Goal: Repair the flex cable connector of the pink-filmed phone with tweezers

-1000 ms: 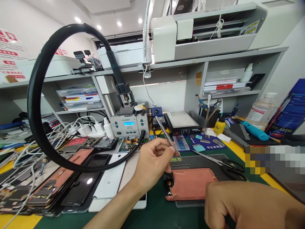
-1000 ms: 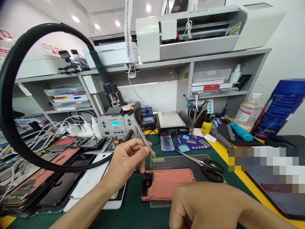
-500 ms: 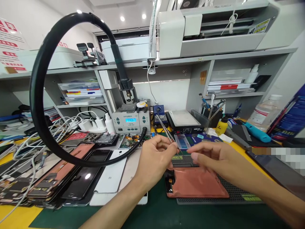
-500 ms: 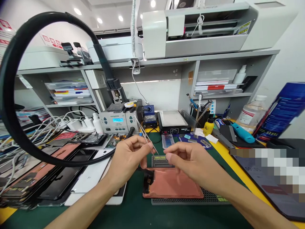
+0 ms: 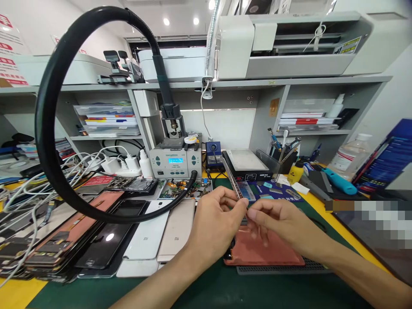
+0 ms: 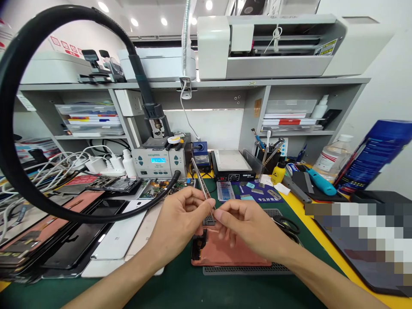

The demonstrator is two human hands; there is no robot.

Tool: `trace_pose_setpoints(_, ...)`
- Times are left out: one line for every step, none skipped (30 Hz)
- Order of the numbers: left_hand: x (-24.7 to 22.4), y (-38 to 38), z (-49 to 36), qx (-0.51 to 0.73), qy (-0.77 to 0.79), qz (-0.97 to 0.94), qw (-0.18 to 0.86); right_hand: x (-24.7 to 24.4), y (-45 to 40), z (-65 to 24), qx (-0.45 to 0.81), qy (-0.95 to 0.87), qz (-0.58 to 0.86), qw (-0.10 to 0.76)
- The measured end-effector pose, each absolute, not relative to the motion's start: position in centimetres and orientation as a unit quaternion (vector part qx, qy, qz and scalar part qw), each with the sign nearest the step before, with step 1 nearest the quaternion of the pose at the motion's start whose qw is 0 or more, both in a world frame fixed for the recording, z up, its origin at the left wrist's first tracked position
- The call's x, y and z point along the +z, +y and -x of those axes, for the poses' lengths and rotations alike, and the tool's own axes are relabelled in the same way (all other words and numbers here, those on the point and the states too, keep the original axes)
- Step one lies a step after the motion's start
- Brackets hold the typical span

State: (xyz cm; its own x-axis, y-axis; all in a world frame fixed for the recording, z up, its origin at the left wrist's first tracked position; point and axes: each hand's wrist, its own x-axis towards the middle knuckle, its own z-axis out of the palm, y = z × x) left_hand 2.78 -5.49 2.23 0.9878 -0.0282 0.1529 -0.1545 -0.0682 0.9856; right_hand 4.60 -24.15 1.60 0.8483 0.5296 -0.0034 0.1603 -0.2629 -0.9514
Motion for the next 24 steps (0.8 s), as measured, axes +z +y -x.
trace_pose_setpoints(2.24,-5.46,-2.74,0.040,-0.065,-0.724,0.685,1.64,-24.07,-4.63,0.159,-0.225,0.779,0.563)
trace_pose_setpoints(2.27,-5.40,-2.71,0.031,-0.069,-0.715,0.695,1.65,-24.02,-4.65,0.157,-0.231,0.779,0.562)
trace_pose_setpoints(2.30,-5.32,-2.70,0.020,-0.073,-0.702,0.708,1.65,-24.01,-4.67,0.156,-0.238,0.776,0.562)
trace_pose_setpoints(2.32,-5.22,-2.71,0.011,-0.078,-0.687,0.723,1.63,-24.04,-4.69,0.158,-0.244,0.771,0.566)
trace_pose_setpoints(2.33,-5.12,-2.75,0.003,-0.083,-0.672,0.736,1.60,-24.08,-4.71,0.164,-0.248,0.764,0.573)
trace_pose_setpoints(2.30,-5.00,-2.80,-0.006,-0.088,-0.661,0.745,1.56,-24.15,-4.73,0.174,-0.251,0.753,0.583)
trace_pose_setpoints(2.25,-4.89,-2.88,-0.014,-0.092,-0.656,0.749,1.52,-24.23,-4.74,0.187,-0.252,0.740,0.595)
trace_pose_setpoints(2.17,-4.80,-2.98,-0.024,-0.099,-0.653,0.750,1.46,-24.31,-4.75,0.202,-0.252,0.725,0.608)
trace_pose_setpoints(2.07,-4.72,-3.09,-0.034,-0.109,-0.652,0.749,1.40,-24.39,-4.76,0.218,-0.251,0.706,0.625)
trace_pose_setpoints(1.96,-4.67,-3.20,-0.045,-0.119,-0.651,0.748,1.33,-24.46,-4.77,0.232,-0.248,0.686,0.644)
trace_pose_setpoints(1.85,-4.65,-3.30,-0.053,-0.126,-0.649,0.748,1.27,-24.53,-4.78,0.243,-0.245,0.667,0.660)
trace_pose_setpoints(1.76,-4.65,-3.38,-0.057,-0.130,-0.647,0.749,1.21,-24.58,-4.78,0.252,-0.241,0.652,0.673)
trace_pose_setpoints(1.69,-4.67,-3.44,-0.058,-0.131,-0.645,0.750,1.18,-24.63,-4.77,0.258,-0.237,0.642,0.682)
trace_pose_setpoints(1.65,-4.71,-3.47,-0.057,-0.128,-0.645,0.751,1.16,-24.66,-4.75,0.264,-0.234,0.637,0.685)
trace_pose_setpoints(1.62,-4.76,-3.48,-0.054,-0.124,-0.645,0.752,1.17,-24.69,-4.72,0.270,-0.234,0.636,0.684)
trace_pose_setpoints(1.63,-4.82,-3.45,-0.051,-0.119,-0.646,0.752,1.20,-24.72,-4.68,0.276,-0.235,0.637,0.681)
trace_pose_setpoints(1.65,-4.89,-3.41,-0.046,-0.113,-0.648,0.752,1.24,-24.74,-4.65,0.281,-0.235,0.636,0.679)
trace_pose_setpoints(1.68,-4.96,-3.34,-0.041,-0.109,-0.650,0.751,1.28,-24.76,-4.61,0.287,-0.235,0.637,0.676)
trace_pose_setpoints(1.73,-5.02,-3.27,-0.036,-0.106,-0.653,0.749,1.32,-24.77,-4.58,0.290,-0.236,0.637,0.674)
trace_pose_setpoints(1.79,-5.09,-3.19,-0.031,-0.105,-0.656,0.747,1.35,-24.77,-4.55,0.292,-0.236,0.638,0.672)
trace_pose_setpoints(1.86,-5.14,-3.12,-0.025,-0.105,-0.659,0.744,1.38,-24.76,-4.54,0.294,-0.235,0.639,0.671)
trace_pose_setpoints(1.92,-5.18,-3.07,-0.020,-0.105,-0.661,0.743,1.41,-24.73,-4.54,0.296,-0.231,0.638,0.672)
trace_pose_setpoints(1.97,-5.21,-3.03,-0.013,-0.104,-0.662,0.742,1.42,-24.70,-4.55,0.300,-0.225,0.636,0.674)
trace_pose_setpoints(2.00,-5.23,-3.03,-0.006,-0.102,-0.662,0.742,1.44,-24.66,-4.57,0.306,-0.219,0.633,0.677)
